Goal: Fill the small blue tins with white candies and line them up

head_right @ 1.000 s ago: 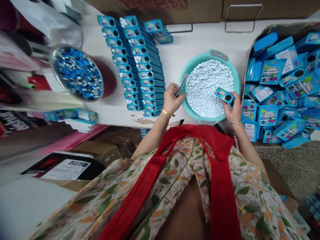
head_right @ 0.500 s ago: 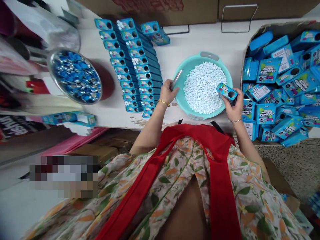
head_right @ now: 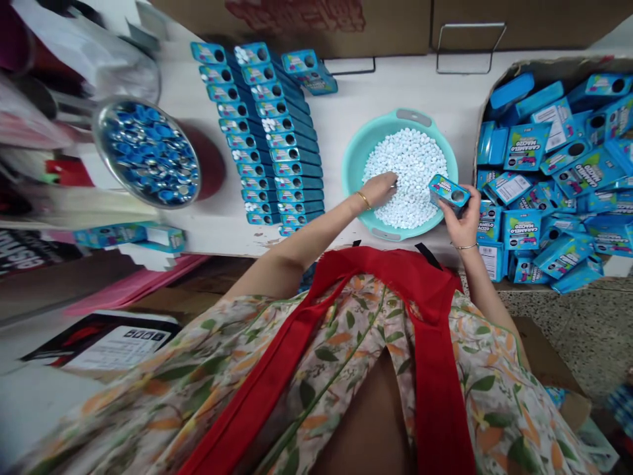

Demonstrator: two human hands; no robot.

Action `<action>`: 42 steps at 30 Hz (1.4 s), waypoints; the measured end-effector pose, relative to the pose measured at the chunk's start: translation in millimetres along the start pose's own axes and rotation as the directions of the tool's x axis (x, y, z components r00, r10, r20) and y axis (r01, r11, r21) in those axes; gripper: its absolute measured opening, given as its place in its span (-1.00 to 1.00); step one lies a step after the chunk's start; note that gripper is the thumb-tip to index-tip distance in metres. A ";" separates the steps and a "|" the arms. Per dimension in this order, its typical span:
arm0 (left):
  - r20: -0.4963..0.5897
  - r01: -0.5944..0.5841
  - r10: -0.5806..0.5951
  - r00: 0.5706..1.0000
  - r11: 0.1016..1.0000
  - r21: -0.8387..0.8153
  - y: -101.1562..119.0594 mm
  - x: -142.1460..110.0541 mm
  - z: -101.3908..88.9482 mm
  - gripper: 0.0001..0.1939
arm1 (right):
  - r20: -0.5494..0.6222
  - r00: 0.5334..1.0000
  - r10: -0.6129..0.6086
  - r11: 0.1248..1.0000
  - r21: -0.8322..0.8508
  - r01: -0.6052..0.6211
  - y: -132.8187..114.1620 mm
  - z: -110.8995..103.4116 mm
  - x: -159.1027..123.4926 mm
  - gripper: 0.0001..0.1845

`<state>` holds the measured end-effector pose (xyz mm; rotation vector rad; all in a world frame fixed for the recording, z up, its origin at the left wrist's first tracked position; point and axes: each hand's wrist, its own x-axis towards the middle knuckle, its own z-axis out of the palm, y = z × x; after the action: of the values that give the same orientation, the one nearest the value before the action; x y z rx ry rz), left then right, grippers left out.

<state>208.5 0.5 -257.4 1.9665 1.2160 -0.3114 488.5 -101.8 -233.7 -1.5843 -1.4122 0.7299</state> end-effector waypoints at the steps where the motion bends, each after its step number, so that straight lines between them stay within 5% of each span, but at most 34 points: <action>1: -0.012 -0.017 0.017 1.000 1.000 -0.024 6.2 7.0 5.8 -0.58 | 0.001 1.000 0.003 1.000 -0.003 -0.003 -0.2 -0.4 -0.7 -0.25; 8: -0.103 -0.092 0.070 0.992 0.971 -0.221 10.0 2.8 15.3 -0.45 | 0.019 0.999 -0.030 1.000 0.005 0.029 2.6 -1.8 -0.4 -0.33; 17: -0.284 -0.301 0.252 0.925 0.942 -0.146 -15.6 -82.8 -51.8 -0.54 | 0.105 0.990 -0.090 0.979 -0.176 0.107 -10.3 13.0 5.5 -0.46; 22: -0.214 -0.297 0.299 0.930 0.954 0.046 19.6 -106.5 -91.2 -0.61 | 0.270 0.953 -0.140 0.964 -0.182 0.194 -20.2 34.6 10.6 -0.55; 28: -0.166 -0.151 0.206 0.964 0.944 0.293 75.6 -116.4 -116.0 -0.62 | 0.301 0.937 -0.180 0.947 -0.205 0.248 -25.1 50.9 8.9 -0.56; 36: -0.179 -0.154 0.236 0.955 0.912 0.381 111.8 -123.1 -125.3 -0.64 | 0.303 0.935 -0.185 0.957 -0.159 0.241 -23.3 54.0 3.5 -0.52; 39: -0.184 -0.189 0.267 0.946 0.915 0.357 104.0 -121.6 -120.7 -0.65 | 0.306 0.939 -0.156 0.961 -0.174 0.216 -23.4 52.1 3.2 -0.55; 42: -0.219 -0.180 0.256 0.942 0.932 0.314 70.3 -113.1 -110.6 -0.68 | 0.298 0.946 -0.127 0.967 -0.176 0.185 -21.5 47.3 3.3 -0.57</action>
<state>189.1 -8.4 -85.7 2.4375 1.1413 -0.1260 438.2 -88.5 -235.6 -1.5393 -1.8526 0.7610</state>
